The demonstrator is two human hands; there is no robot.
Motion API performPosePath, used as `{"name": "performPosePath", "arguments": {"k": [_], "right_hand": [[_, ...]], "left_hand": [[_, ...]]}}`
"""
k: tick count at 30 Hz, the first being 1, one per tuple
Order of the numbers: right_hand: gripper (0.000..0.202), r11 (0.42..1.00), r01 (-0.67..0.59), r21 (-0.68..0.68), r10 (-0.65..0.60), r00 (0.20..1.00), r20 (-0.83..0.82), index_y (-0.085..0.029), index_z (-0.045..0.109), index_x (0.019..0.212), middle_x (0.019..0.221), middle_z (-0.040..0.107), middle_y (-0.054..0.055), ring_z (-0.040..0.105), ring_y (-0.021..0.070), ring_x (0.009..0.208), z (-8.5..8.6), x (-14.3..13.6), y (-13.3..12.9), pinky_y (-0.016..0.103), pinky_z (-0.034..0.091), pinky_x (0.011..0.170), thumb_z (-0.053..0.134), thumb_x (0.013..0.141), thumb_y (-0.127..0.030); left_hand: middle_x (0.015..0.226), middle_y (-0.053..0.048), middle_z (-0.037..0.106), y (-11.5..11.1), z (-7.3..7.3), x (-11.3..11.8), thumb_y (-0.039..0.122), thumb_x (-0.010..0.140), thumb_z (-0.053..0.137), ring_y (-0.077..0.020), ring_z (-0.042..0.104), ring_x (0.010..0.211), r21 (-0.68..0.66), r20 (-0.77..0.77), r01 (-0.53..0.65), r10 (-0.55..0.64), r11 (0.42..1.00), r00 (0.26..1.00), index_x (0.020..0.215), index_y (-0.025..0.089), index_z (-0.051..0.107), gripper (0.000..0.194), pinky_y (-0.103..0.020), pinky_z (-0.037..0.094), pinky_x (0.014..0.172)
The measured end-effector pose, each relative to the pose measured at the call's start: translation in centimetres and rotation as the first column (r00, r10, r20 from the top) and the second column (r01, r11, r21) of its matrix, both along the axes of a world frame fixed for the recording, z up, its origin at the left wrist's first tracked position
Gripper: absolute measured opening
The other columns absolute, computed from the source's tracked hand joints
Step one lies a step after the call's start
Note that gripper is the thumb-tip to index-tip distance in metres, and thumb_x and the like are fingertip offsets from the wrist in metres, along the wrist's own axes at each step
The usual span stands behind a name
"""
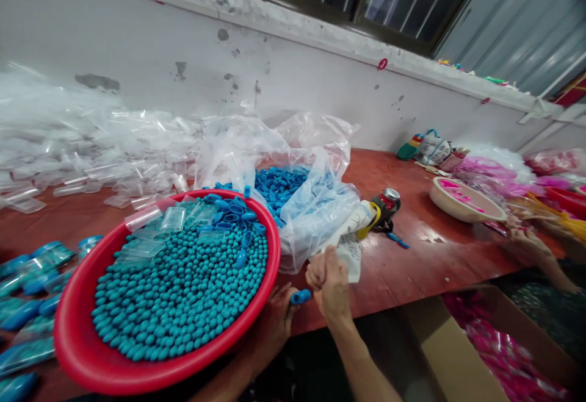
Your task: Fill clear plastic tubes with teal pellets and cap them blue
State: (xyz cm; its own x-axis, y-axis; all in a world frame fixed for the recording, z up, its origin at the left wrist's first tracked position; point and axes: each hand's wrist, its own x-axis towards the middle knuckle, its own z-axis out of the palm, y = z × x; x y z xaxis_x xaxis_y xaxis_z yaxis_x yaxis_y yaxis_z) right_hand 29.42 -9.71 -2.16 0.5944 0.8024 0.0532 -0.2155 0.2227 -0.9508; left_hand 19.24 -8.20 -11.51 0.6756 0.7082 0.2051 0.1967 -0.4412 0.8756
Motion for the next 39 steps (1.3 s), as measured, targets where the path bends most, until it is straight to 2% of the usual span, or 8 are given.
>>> {"name": "performPosePath", "arguments": {"k": [6, 10, 14, 18, 22, 32, 36, 39], "right_hand": [[0.051, 0.973, -0.146, -0.180, 0.177, 0.969, 0.169, -0.019, 0.033, 0.040, 0.037, 0.028, -0.007, 0.023, 0.0052, 0.035, -3.5, -1.5, 1.3, 0.022, 0.016, 0.036, 0.046, 0.079, -0.050], [0.043, 0.981, -0.148, -0.122, 0.153, 0.988, 0.035, -0.019, 0.047, 0.052, 0.038, 0.033, -0.008, 0.031, 0.0069, 0.035, -1.6, 0.5, 0.7, 0.020, 0.029, 0.038, 0.040, 0.082, -0.049], [0.020, 0.966, -0.165, -0.198, 0.242, 0.842, 0.483, -0.020, 0.064, 0.086, 0.086, 0.061, 0.004, 0.056, 0.0171, 0.084, 0.7, 2.3, -2.3, 0.029, 0.043, 0.078, 0.050, 0.080, -0.034], [0.069, 0.844, -0.264, -0.466, 0.517, 0.632, 0.577, -0.027, 0.040, 0.128, 0.135, 0.035, 0.005, 0.030, 0.0246, 0.124, 0.4, 1.7, -5.4, 0.039, 0.025, 0.102, 0.068, 0.064, -0.026], [0.101, 0.813, -0.283, -0.508, 0.553, 0.648, 0.524, -0.028, 0.016, 0.137, 0.142, 0.021, 0.005, 0.017, 0.0245, 0.130, 0.0, 0.7, -6.5, 0.041, 0.018, 0.105, 0.076, 0.055, -0.026], [0.043, 0.935, -0.302, -0.185, 0.342, 0.906, 0.251, -0.025, 0.043, 0.124, 0.116, 0.055, 0.008, 0.054, 0.0197, 0.103, 0.4, 1.6, -5.0, 0.034, 0.042, 0.088, 0.051, 0.081, -0.031], [0.031, 0.969, -0.027, -0.247, 0.103, 0.949, 0.298, -0.020, 0.053, 0.107, 0.073, 0.060, 0.001, 0.053, 0.0109, 0.052, -2.4, 2.9, -4.8, 0.022, 0.043, 0.046, 0.050, 0.081, -0.036], [0.024, 0.933, -0.008, -0.360, 0.155, 0.911, 0.382, -0.019, 0.056, 0.100, 0.055, 0.051, -0.003, 0.043, 0.0097, 0.043, -5.0, 2.7, -4.2, 0.021, 0.037, 0.040, 0.050, 0.081, -0.032]], "left_hand": [[0.104, -0.004, 0.060, 0.0, 0.9, -0.2, 0.028, 0.080, 0.042, -0.0220, 0.050, 0.106, -0.053, 0.072, -0.031, 0.035, 0.998, 0.997, 0.106, 0.024, 0.054, 0.028, -0.041, 0.040, 0.091], [0.097, -0.005, 0.062, -0.1, 1.4, -0.1, 0.032, 0.082, 0.041, -0.0218, 0.052, 0.101, -0.097, 0.093, -0.023, 0.032, 0.995, 0.995, 0.100, 0.024, 0.056, 0.026, -0.038, 0.042, 0.088], [0.096, -0.004, 0.061, -0.3, 2.8, -0.2, 0.035, 0.083, 0.041, -0.0195, 0.053, 0.095, -0.301, 0.144, 0.043, 0.001, 0.953, 0.990, 0.104, 0.020, 0.052, 0.028, -0.034, 0.043, 0.085], [0.095, -0.004, 0.059, -0.7, 5.0, -0.8, 0.036, 0.082, 0.043, -0.0174, 0.053, 0.090, -0.454, 0.228, 0.111, -0.005, 0.884, 0.974, 0.103, 0.017, 0.051, 0.029, -0.030, 0.042, 0.083], [0.093, -0.004, 0.058, -1.2, 6.8, -1.5, 0.037, 0.082, 0.045, -0.0168, 0.053, 0.087, -0.517, 0.297, 0.148, 0.014, 0.843, 0.955, 0.102, 0.017, 0.050, 0.029, -0.029, 0.043, 0.080], [0.073, 0.001, 0.049, -1.7, 7.8, -1.3, 0.042, 0.080, 0.044, -0.0085, 0.046, 0.056, -0.586, 0.348, 0.186, 0.037, 0.789, 0.937, 0.107, 0.019, 0.046, 0.035, -0.018, 0.039, 0.046], [0.077, 0.000, 0.052, -1.9, 7.5, -3.4, 0.044, 0.079, 0.045, -0.0120, 0.052, 0.066, -0.612, 0.290, 0.213, -0.035, 0.761, 0.956, 0.110, 0.021, 0.044, 0.038, -0.020, 0.042, 0.051], [0.075, 0.000, 0.052, -2.2, 7.1, -5.0, 0.045, 0.078, 0.047, -0.0119, 0.051, 0.065, -0.588, 0.226, 0.222, -0.105, 0.778, 0.968, 0.107, 0.022, 0.048, 0.036, -0.019, 0.041, 0.051]]}}
